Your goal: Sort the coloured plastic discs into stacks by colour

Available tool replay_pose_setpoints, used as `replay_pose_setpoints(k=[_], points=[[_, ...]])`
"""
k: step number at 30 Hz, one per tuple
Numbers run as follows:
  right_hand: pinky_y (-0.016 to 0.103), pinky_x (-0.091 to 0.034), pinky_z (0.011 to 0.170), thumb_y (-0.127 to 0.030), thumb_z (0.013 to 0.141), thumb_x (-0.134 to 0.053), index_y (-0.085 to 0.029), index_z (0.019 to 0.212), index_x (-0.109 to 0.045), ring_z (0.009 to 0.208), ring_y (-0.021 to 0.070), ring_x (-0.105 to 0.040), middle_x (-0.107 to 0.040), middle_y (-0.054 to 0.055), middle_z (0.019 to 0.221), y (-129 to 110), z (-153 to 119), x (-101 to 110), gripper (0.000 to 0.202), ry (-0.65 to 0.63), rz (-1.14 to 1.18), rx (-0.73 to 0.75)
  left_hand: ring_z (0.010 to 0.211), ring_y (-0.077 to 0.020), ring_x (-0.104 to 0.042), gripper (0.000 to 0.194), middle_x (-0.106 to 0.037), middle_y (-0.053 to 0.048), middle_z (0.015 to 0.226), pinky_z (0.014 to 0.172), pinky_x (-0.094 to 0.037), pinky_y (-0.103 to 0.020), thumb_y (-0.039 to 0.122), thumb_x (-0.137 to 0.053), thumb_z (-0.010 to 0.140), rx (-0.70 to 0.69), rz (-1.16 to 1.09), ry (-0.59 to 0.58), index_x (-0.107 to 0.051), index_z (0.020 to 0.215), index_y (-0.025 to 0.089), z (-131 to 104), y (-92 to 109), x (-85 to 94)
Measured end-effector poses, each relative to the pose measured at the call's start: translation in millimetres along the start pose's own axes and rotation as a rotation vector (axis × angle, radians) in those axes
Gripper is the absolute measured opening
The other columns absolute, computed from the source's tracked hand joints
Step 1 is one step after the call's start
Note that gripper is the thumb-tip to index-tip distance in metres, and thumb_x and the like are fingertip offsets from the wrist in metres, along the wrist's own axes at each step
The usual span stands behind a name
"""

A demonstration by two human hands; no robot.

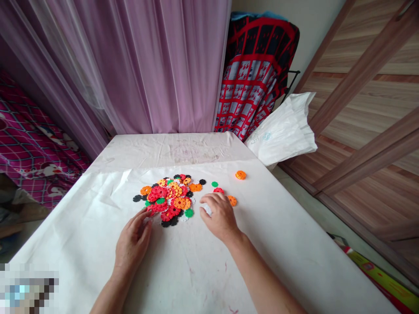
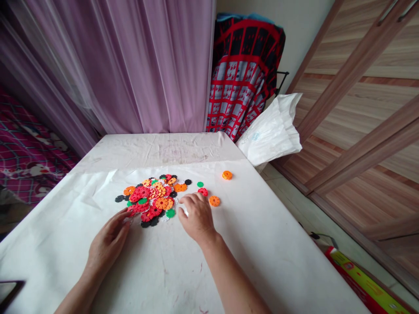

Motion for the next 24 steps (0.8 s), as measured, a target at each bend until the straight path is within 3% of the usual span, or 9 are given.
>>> replay_pose_setpoints(k=[2,6,12,19,22,24], points=[[0.036,-0.042,0.089,-0.025,0.081,-0.065,-0.024,0.099,-0.066,0.104,0.0233,-0.057,-0.071,0.004,0.108,-19.4,15.0,-23.5,0.017,-0.12,0.0,-0.004,0.105,-0.0229,-0.068,0.037,-0.07,-0.006,0.124,0.087,-0.057,-0.035,0.047,-0.048,0.086,-0.008,-0.007,-0.002,-0.07,0.107,0.025,-0.1,1.3,0.2],[0.037,-0.041,0.086,-0.034,0.079,-0.071,-0.023,0.104,-0.065,0.106,0.0254,-0.054,-0.07,0.006,0.107,-27.7,34.4,-60.4,0.028,-0.297,-0.053,-0.043,0.107,-0.0233,-0.068,0.038,-0.07,-0.007,0.124,0.092,-0.055,-0.037,0.046,-0.048,0.087,-0.011,-0.011,-0.002,-0.07,0.108,0.024,-1.0,0.5,-0.7],[0.037,-0.039,0.086,-0.031,0.081,-0.069,-0.023,0.102,-0.065,0.103,0.0252,-0.055,-0.071,0.006,0.101,-31.5,35.3,-83.1,0.023,-0.364,-0.105,0.008,0.107,-0.0231,-0.067,0.037,-0.069,-0.007,0.125,0.089,-0.056,-0.037,0.045,-0.049,0.086,0.003,-0.038,-0.007,-0.07,0.108,0.024,-1.6,-0.4,-3.9],[0.034,-0.041,0.083,-0.028,0.087,-0.064,-0.025,0.087,-0.07,0.095,0.0209,-0.058,-0.072,0.002,0.095,-29.8,32.7,-74.9,0.006,-0.245,-0.021,0.031,0.105,-0.0226,-0.068,0.036,-0.07,-0.007,0.123,0.09,-0.055,-0.036,0.045,-0.048,0.086,-0.003,-0.036,0.011,-0.07,0.105,0.024,-1.2,0.8,-2.9],[0.031,-0.045,0.084,-0.029,0.09,-0.059,-0.025,0.084,-0.072,0.092,0.0185,-0.061,-0.072,0.004,0.094,-17.7,35.7,-48.4,0.015,-0.082,0.088,-0.008,0.103,-0.0221,-0.068,0.036,-0.07,-0.006,0.124,0.087,-0.056,-0.035,0.044,-0.049,0.086,-0.008,-0.029,0.002,-0.071,0.106,0.025,-1.3,0.9,-3.0],[0.028,-0.048,0.081,-0.03,0.091,-0.054,-0.024,0.086,-0.073,0.087,0.0171,-0.064,-0.071,0.005,0.091,4.4,33.8,-26.0,0.021,0.019,0.182,-0.086,0.102,-0.0217,-0.069,0.036,-0.07,-0.007,0.123,0.084,-0.057,-0.033,0.044,-0.049,0.085,-0.01,-0.025,0.001,-0.071,0.106,0.025,-1.5,1.0,-2.5]])
Point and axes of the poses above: each hand's wrist, its own z-axis towards the middle knuckle, its own x-axis out of the back of the hand, y = z × x, the point moved 9 cm from there along z, towards the middle knuckle
